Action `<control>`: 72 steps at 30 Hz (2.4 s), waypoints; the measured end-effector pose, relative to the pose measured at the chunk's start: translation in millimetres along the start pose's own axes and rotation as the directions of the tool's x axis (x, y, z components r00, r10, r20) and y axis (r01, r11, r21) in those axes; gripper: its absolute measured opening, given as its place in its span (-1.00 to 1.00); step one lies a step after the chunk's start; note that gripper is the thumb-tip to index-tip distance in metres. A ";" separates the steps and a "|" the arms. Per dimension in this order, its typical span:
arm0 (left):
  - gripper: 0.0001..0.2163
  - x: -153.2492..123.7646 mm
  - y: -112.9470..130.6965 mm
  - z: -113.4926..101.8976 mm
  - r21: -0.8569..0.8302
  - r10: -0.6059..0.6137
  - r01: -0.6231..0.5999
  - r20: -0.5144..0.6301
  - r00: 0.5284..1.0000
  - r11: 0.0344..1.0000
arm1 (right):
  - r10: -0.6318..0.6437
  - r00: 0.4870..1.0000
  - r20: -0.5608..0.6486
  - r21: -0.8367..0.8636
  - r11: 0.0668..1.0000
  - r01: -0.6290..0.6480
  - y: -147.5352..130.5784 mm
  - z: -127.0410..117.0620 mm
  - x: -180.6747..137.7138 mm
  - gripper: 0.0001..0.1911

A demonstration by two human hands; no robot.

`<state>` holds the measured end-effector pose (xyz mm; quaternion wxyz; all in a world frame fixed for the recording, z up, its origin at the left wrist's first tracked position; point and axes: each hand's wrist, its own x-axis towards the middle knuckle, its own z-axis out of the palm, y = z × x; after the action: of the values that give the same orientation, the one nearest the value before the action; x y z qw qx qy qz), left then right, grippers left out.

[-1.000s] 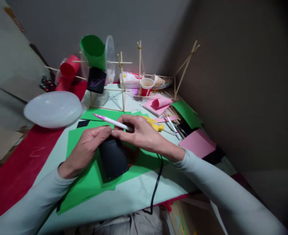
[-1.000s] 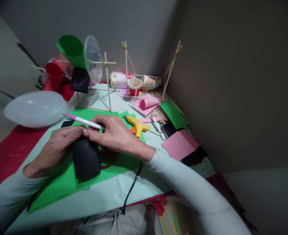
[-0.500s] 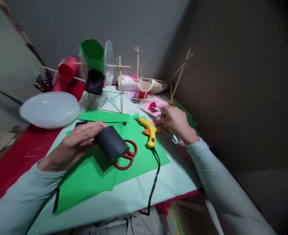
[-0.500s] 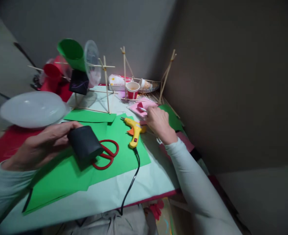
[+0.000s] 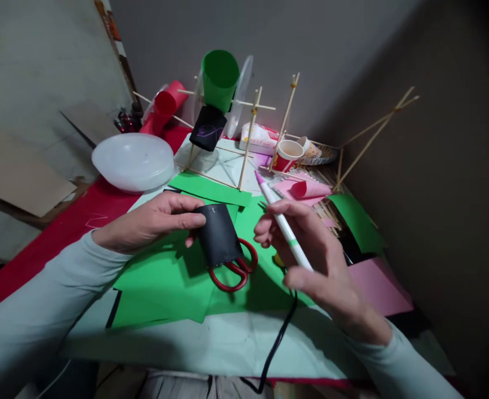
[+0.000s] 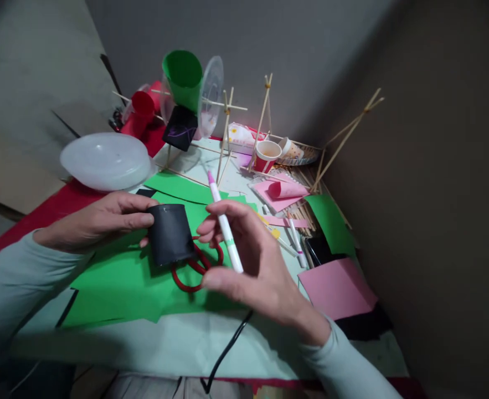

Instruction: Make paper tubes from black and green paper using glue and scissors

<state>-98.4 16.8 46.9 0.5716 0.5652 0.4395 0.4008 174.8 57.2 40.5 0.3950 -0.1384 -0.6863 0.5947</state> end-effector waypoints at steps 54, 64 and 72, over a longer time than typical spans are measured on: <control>-0.82 5.6 -16.8 22.3 0.062 -0.077 0.075 0.025 0.997 0.995 | -0.352 0.933 0.076 -0.655 0.688 0.313 -3.5 16.1 -13.2 -0.82; -0.83 5.6 -17.1 23.1 0.035 -0.081 0.082 -0.020 0.997 0.996 | -0.375 0.924 0.075 -0.686 0.653 0.321 -9.7 15.6 -14.5 -0.75; -0.85 3.7 -15.0 27.7 0.002 -0.106 0.106 -0.057 0.993 0.994 | -0.328 0.942 0.077 -0.671 0.681 0.292 -1.0 19.7 -17.8 -0.80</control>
<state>-71.4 11.6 31.0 0.5779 0.5312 0.4858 0.3846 172.8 31.2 35.1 0.4295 -0.1685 -0.8578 0.2266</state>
